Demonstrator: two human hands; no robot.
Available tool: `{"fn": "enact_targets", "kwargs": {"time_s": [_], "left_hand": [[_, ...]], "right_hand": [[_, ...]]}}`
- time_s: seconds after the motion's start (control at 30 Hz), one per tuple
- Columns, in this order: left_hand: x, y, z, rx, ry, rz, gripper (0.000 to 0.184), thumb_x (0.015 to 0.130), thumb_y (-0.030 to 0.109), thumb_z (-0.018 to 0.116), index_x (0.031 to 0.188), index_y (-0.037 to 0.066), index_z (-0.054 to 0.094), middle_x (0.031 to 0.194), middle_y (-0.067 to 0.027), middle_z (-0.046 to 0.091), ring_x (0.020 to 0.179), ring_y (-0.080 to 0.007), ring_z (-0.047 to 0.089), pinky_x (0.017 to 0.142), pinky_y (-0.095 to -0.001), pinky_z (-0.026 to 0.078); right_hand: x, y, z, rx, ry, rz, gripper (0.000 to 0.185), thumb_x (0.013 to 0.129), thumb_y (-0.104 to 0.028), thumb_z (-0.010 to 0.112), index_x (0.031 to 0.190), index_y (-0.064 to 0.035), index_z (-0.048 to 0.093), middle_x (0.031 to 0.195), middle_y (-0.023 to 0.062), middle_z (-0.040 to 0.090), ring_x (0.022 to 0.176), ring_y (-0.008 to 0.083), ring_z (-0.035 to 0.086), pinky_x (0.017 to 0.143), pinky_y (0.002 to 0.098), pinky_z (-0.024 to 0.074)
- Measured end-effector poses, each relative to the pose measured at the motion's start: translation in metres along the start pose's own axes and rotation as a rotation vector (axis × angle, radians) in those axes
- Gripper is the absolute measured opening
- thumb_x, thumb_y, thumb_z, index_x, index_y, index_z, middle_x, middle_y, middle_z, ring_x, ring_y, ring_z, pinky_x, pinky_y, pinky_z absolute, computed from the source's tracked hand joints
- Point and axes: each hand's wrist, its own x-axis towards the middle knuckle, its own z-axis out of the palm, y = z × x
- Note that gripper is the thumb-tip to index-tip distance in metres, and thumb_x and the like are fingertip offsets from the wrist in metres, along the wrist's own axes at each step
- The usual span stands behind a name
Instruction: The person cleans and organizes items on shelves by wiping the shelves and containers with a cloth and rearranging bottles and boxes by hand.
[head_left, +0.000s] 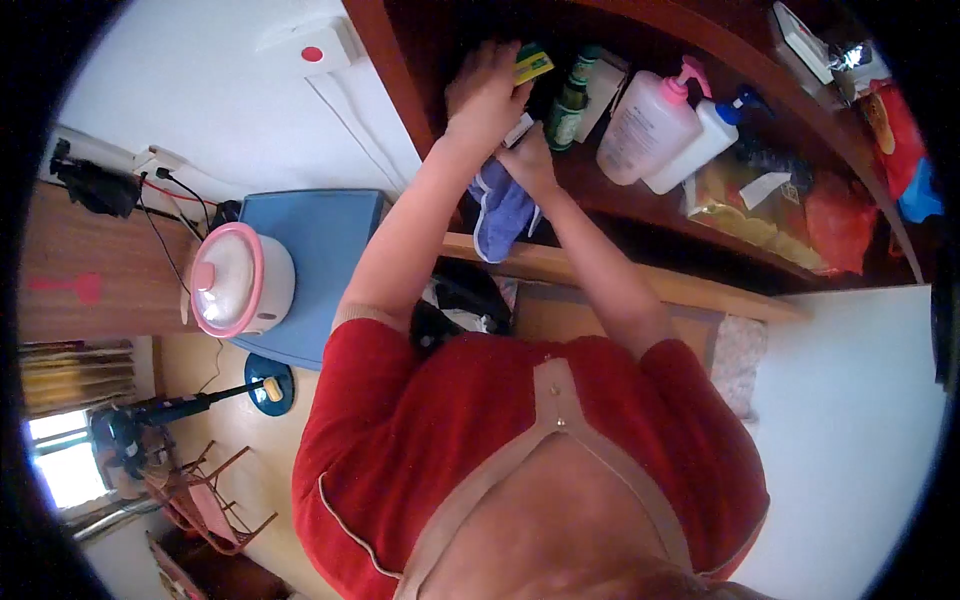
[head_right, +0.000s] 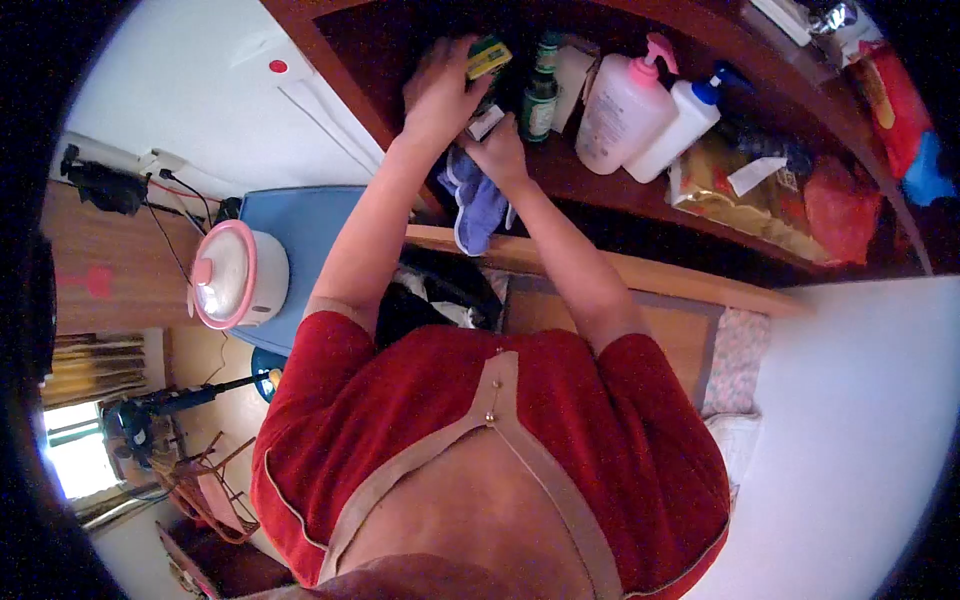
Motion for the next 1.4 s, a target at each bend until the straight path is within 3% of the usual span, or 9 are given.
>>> {"fn": "enact_targets", "kwargs": {"time_s": [0.33,0.47,0.57,0.6,0.67,0.87,0.97,1.17,1.4], "left_hand": [[-0.140,0.023,-0.045,-0.092,-0.235,-0.370,0.069,0.067,0.015,0.068,0.126,0.005,0.035,0.105,-0.0194,0.050,0.091,-0.0394,0.054,0.077,-0.0445,0.047],[-0.183,0.008,-0.027,-0.319,-0.139,-0.554,0.063,0.069,0.013,0.070,0.121,-0.001,0.037,0.103,-0.0175,0.053,0.092,-0.0274,0.057,0.077,-0.0362,0.048],[-0.177,0.003,-0.022,-1.027,-0.305,-1.271,0.050,0.075,0.011,0.066,0.118,0.000,0.043,0.110,-0.0139,0.055,0.093,-0.0238,0.059,0.080,-0.0377,0.050],[-0.177,-0.005,-0.018,-1.026,-0.306,-1.269,0.050,0.075,0.011,0.066,0.118,0.000,0.043,0.110,-0.0139,0.055,0.093,-0.0238,0.059,0.080,-0.0377,0.050],[-0.177,-0.025,-0.008,-1.653,-0.711,-1.417,0.043,0.078,0.018,0.066,0.113,0.001,0.048,0.110,-0.0099,0.057,0.090,-0.0237,0.061,0.080,-0.0396,0.049],[-0.163,-0.002,-0.003,-1.739,-0.580,-1.317,0.041,0.081,0.011,0.065,0.118,0.006,0.047,0.110,-0.0076,0.057,0.101,-0.0210,0.056,0.082,-0.0367,0.048],[-0.159,-0.007,0.018,-1.321,-0.354,-0.843,0.047,0.076,0.002,0.067,0.118,0.002,0.045,0.108,-0.0077,0.057,0.099,-0.0173,0.054,0.087,-0.0319,0.043],[-0.090,-0.029,0.048,-0.873,-0.175,-0.572,0.054,0.071,-0.004,0.066,0.120,0.002,0.044,0.108,-0.0102,0.057,0.101,-0.0188,0.053,0.089,-0.0303,0.042],[-0.065,-0.072,0.133,-0.941,-0.105,-0.758,0.063,0.069,-0.005,0.067,0.126,0.003,0.041,0.117,-0.0106,0.055,0.107,-0.0239,0.052,0.092,-0.0330,0.040]], "right_hand": [[-0.065,0.000,-0.071,0.017,-0.006,0.030,0.063,0.066,-0.036,0.078,0.105,0.0031,0.047,0.097,0.0191,0.059,0.092,0.0330,0.060,0.078,0.0382,0.0473],[-0.069,0.012,-0.081,0.090,0.023,0.031,0.063,0.068,-0.037,0.077,0.105,0.0030,0.047,0.096,0.0181,0.061,0.092,0.0307,0.061,0.078,0.0357,0.0477],[-0.066,0.020,-0.082,0.118,0.012,0.021,0.064,0.068,-0.037,0.077,0.107,0.0032,0.046,0.101,0.0184,0.061,0.095,0.0291,0.061,0.080,0.0342,0.0472],[-0.066,0.020,-0.082,0.119,0.015,0.020,0.064,0.068,-0.037,0.077,0.107,0.0032,0.046,0.101,0.0184,0.061,0.095,0.0291,0.061,0.080,0.0342,0.0472],[-0.066,0.022,-0.082,0.138,0.013,0.056,0.063,0.069,-0.036,0.077,0.109,0.0025,0.046,0.101,0.0164,0.061,0.095,0.0264,0.061,0.081,0.0333,0.0464],[-0.067,0.029,-0.082,0.334,0.038,0.029,0.060,0.070,-0.032,0.077,0.110,0.0007,0.047,0.103,0.0122,0.060,0.095,0.0196,0.058,0.083,0.0314,0.0449],[-0.067,0.043,-0.077,0.310,0.056,0.019,0.060,0.071,-0.031,0.077,0.111,0.0005,0.046,0.102,0.0120,0.059,0.095,0.0195,0.058,0.083,0.0312,0.0445],[-0.065,0.038,-0.078,0.224,0.069,0.040,0.065,0.070,-0.035,0.076,0.113,0.0015,0.044,0.104,0.0156,0.060,0.096,0.0237,0.059,0.083,0.0333,0.0453],[-0.068,0.033,-0.079,0.246,0.099,-0.041,0.065,0.070,-0.036,0.076,0.112,0.0023,0.044,0.100,0.0161,0.062,0.094,0.0255,0.061,0.081,0.0338,0.0468]]}}
